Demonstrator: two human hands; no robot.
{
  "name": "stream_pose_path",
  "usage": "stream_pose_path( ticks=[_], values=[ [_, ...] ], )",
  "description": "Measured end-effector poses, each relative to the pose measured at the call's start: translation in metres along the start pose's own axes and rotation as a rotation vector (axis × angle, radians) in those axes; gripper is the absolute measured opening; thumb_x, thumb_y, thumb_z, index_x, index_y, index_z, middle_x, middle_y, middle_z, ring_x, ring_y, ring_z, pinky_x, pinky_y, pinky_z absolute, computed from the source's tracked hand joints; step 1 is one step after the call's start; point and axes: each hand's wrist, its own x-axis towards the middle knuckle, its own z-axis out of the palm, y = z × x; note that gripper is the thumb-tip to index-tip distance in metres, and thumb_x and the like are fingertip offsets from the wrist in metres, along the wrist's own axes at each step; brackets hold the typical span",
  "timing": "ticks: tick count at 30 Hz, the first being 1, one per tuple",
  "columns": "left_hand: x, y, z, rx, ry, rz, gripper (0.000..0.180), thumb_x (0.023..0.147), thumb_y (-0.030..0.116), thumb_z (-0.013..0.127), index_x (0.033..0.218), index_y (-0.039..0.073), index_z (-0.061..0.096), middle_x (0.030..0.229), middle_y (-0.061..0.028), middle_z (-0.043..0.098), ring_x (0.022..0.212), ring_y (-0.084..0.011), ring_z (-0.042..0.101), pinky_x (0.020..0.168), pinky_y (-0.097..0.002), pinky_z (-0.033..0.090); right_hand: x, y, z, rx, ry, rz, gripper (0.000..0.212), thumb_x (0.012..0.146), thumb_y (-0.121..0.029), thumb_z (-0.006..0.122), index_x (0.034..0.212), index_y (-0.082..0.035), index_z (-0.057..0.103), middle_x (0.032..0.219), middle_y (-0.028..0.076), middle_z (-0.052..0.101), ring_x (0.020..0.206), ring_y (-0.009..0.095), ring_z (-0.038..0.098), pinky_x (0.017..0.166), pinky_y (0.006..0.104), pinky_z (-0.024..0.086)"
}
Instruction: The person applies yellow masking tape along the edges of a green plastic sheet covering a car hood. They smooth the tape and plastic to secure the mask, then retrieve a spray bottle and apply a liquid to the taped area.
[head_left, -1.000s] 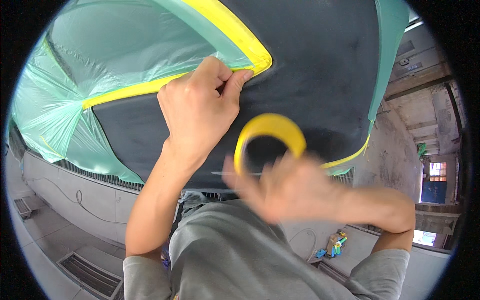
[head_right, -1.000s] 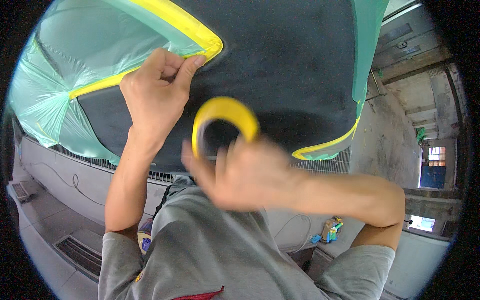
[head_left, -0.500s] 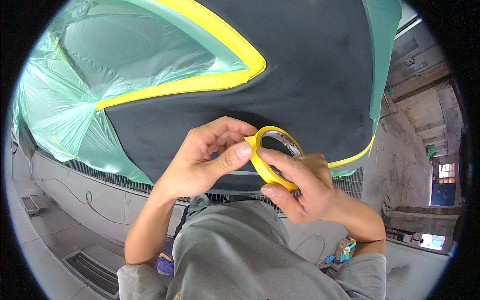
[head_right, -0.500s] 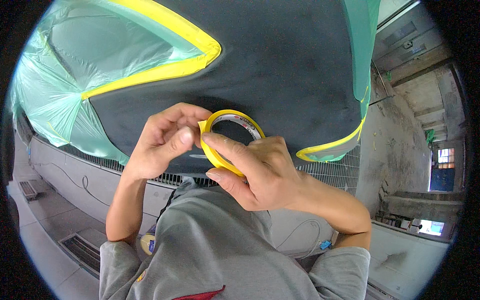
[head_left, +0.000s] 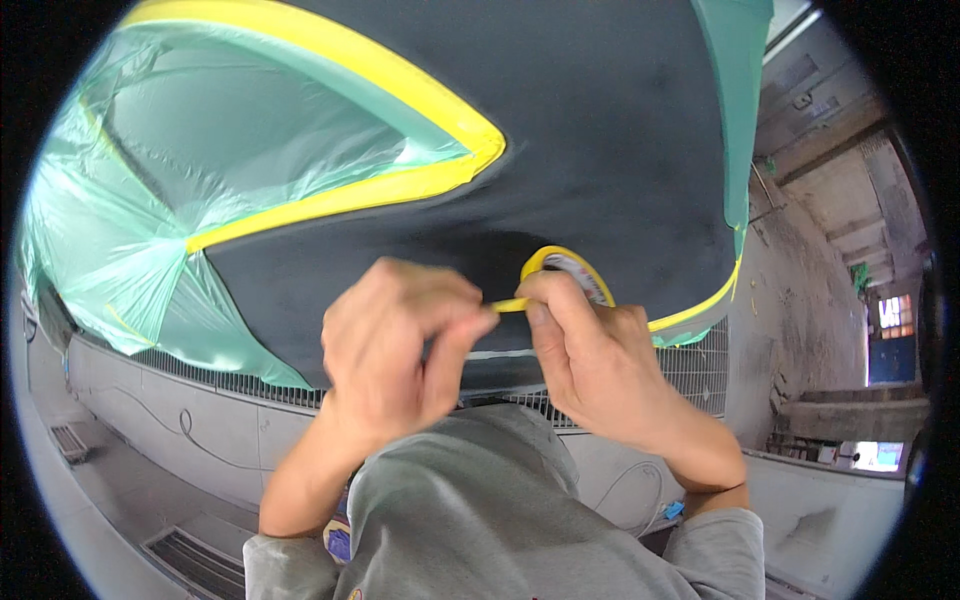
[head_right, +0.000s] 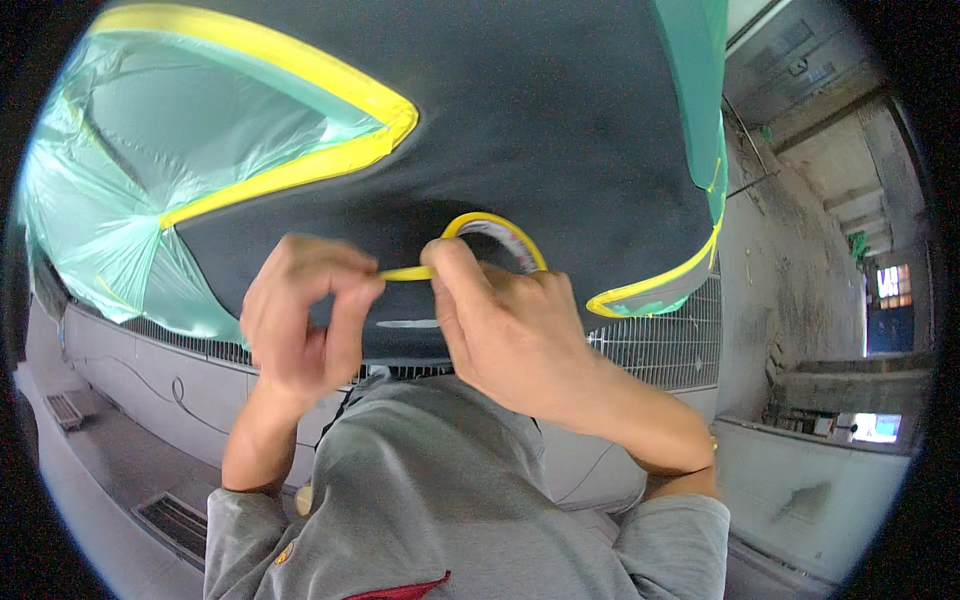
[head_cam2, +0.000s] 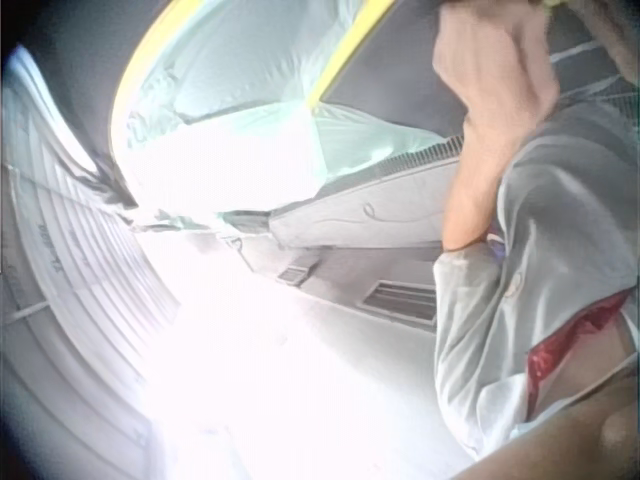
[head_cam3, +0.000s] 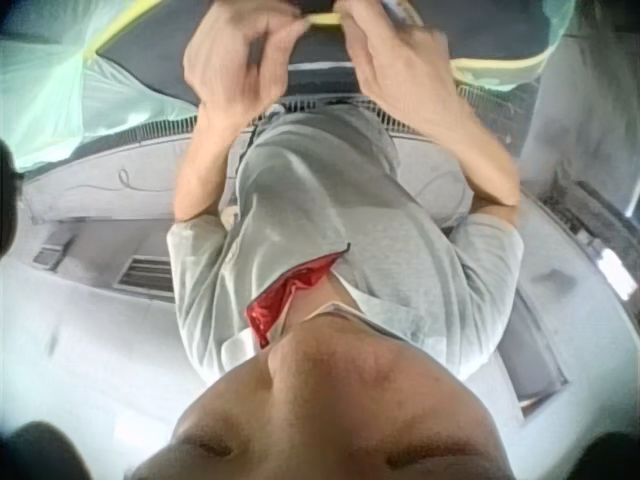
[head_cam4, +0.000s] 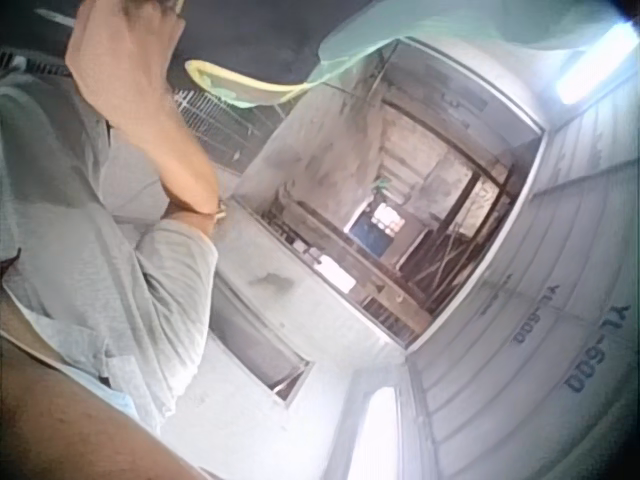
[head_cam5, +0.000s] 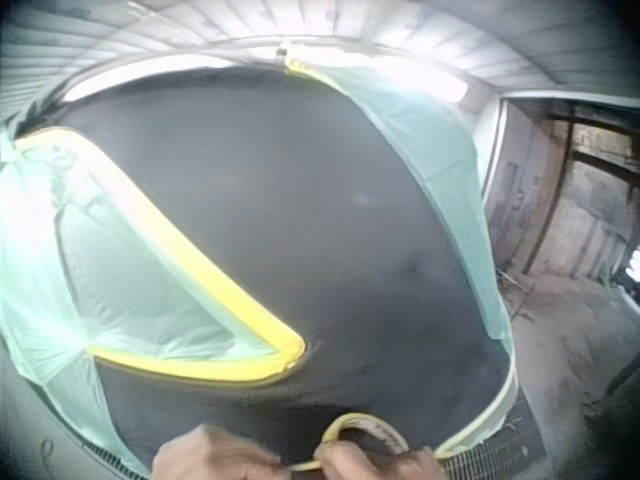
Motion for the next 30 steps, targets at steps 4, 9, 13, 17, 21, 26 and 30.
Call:
stream_pose_path(
  ticks=[4,9,13,17,21,26,30],
  values=[
    [0.004,0.007,-0.014,-0.002,0.061,0.051,0.015,0.09,0.001,0.081,0.097,0.002,0.069,0.09,-0.0084,0.074,0.073,-0.0214,0.068,0.066,-0.0301,0.054,-0.001,-0.009,0.005,0.687,0.484,0.227,0.013,0.11,-0.011,0.055,0.121,-0.005,0.059,0.065,0.001,0.059,0.049,0.012,0.055,0.046,0.0283,0.042],
    [0.019,-0.016,-0.024,-0.383,-0.133,-0.405,0.013,0.097,0.002,0.078,0.096,-0.001,0.066,0.083,-0.0057,0.07,0.071,-0.0106,0.06,0.069,-0.0252,0.05,0.012,0.0,0.023,0.412,0.769,0.08,0.044,0.105,-0.026,0.064,0.138,0.002,0.058,0.088,0.003,0.059,0.073,0.009,0.05,0.063,0.0248,0.041],
    [0.034,-0.031,-0.022,-0.462,-0.271,-0.505,0.017,0.099,0.009,0.079,0.096,-0.001,0.066,0.08,-0.0023,0.067,0.071,-0.0084,0.059,0.067,-0.024,0.049,0.022,-0.003,0.051,0.454,0.618,0.131,0.045,0.094,-0.036,0.08,0.119,0.0,0.071,0.102,0.008,0.063,0.089,0.017,0.056,0.078,0.0328,0.046],
    [0.053,-0.045,-0.013,-0.257,-0.286,-0.498,0.014,0.097,0.008,0.08,0.095,-0.001,0.069,0.074,-0.0034,0.069,0.06,-0.0075,0.056,0.058,-0.0241,0.046,0.046,-0.005,0.07,0.641,0.783,0.256,0.019,0.102,-0.005,0.073,0.085,0.002,0.066,0.077,-0.002,0.059,0.068,0.002,0.043,0.061,0.0211,0.035],
    [0.075,-0.064,-0.003,0.128,-0.209,-0.221,0.009,0.092,0.009,0.079,0.091,0.003,0.072,0.069,-0.0063,0.07,0.05,-0.0165,0.062,0.051,-0.0306,0.047,0.08,0.0,0.08,0.265,0.883,0.37,0.021,0.1,-0.014,0.077,0.086,0.002,0.073,0.061,0.002,0.06,0.056,0.006,0.05,0.052,0.0278,0.04],
    [0.092,-0.074,-0.002,0.249,-0.172,-0.112,0.011,0.09,0.013,0.08,0.085,0.007,0.073,0.06,-0.0029,0.066,0.047,-0.0194,0.062,0.05,-0.0333,0.047,0.099,-0.002,0.083,0.21,0.918,0.429,0.022,0.098,-0.014,0.075,0.084,0.003,0.074,0.058,0.008,0.062,0.049,0.011,0.051,0.051,0.0315,0.04],
    [0.095,-0.077,-0.005,0.277,-0.192,-0.123,0.012,0.089,0.015,0.08,0.082,0.007,0.073,0.057,-0.002,0.065,0.046,-0.0187,0.061,0.05,-0.0325,0.047,0.107,-0.005,0.082,0.16,0.932,0.427,0.023,0.096,-0.014,0.076,0.081,0.003,0.073,0.057,0.011,0.063,0.047,0.014,0.052,0.05,0.033,0.04]
  ],
)
